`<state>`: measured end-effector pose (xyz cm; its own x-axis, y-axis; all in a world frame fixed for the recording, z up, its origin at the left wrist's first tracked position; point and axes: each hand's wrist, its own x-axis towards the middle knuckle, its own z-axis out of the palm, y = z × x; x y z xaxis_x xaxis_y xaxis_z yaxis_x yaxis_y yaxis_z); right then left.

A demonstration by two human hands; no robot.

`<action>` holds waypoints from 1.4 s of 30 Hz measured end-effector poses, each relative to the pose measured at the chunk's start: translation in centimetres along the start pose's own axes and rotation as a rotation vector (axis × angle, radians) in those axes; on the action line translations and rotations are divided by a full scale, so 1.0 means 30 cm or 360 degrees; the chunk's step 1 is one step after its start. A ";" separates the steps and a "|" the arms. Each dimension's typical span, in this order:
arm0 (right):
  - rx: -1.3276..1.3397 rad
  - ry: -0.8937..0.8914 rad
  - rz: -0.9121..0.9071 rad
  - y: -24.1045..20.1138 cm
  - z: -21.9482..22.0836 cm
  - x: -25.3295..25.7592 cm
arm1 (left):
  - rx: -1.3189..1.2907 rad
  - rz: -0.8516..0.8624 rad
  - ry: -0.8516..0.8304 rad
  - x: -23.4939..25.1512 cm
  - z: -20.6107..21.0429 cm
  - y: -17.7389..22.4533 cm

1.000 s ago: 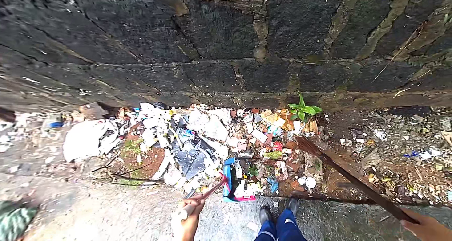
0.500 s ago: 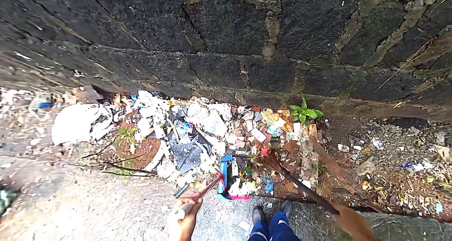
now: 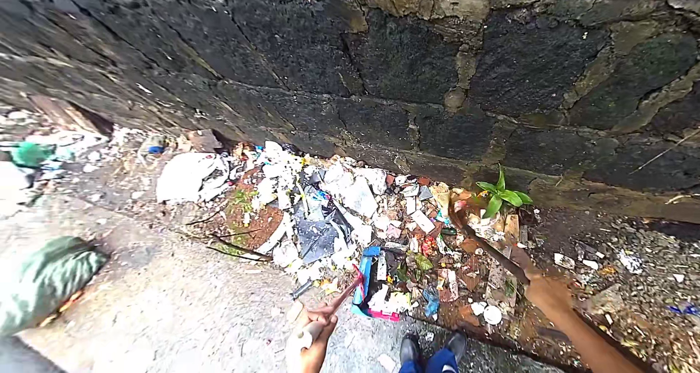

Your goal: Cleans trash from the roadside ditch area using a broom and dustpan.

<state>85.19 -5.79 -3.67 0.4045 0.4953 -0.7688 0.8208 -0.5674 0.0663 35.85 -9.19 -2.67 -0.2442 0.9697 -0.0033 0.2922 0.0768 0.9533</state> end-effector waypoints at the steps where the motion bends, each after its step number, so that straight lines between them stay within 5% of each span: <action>1: 0.0051 -0.0039 -0.0075 0.052 -0.019 -0.013 | -0.0016 0.0008 0.0006 -0.007 0.001 -0.007; 5: 0.0249 -0.0031 -0.0161 0.306 -0.150 -0.116 | -0.0022 -0.0003 0.0024 -0.003 0.006 -0.002; 8: 0.0240 0.0076 -0.0110 0.359 -0.194 -0.177 | 0.0012 -0.0036 0.0057 0.011 -0.001 0.001; 14: 0.0228 0.0123 0.0098 0.010 -0.030 0.014 | 0.0086 -0.0113 0.0086 0.016 0.022 0.017; 18: -0.0017 -0.0209 -0.0243 -0.192 0.153 -0.078 | 0.0098 -0.0133 0.0058 0.023 0.002 0.023; 23: 0.0126 -0.0341 -0.0382 0.038 0.183 -0.336 | 0.0030 -0.0119 -0.0005 0.076 -0.088 -0.002; 30: 0.0267 -0.0017 0.0238 0.300 0.262 -0.644 | -0.0054 -0.0167 -0.0029 0.167 -0.316 -0.088; 33: 0.0260 0.0158 0.0681 0.209 0.378 -0.515 | -0.0067 -0.0162 -0.0064 0.258 -0.552 -0.166; 36: 0.0267 0.0140 0.0934 -0.031 0.450 -0.378 | -0.0075 -0.0194 -0.0027 0.320 -0.776 -0.229; 39: 0.0125 -0.0050 0.0696 -0.352 0.633 -0.528 | -0.0122 -0.0261 0.0081 0.362 -0.951 -0.222; 42: 0.0056 -0.0218 0.0460 -0.464 0.713 -0.743 | -0.0126 -0.0388 0.0199 0.380 -1.084 -0.230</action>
<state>56.13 -22.99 -1.06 0.5587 0.2183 -0.8001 0.6645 -0.6951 0.2743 0.98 -6.20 0.53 -0.4117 0.8885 -0.2027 0.1387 0.2809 0.9496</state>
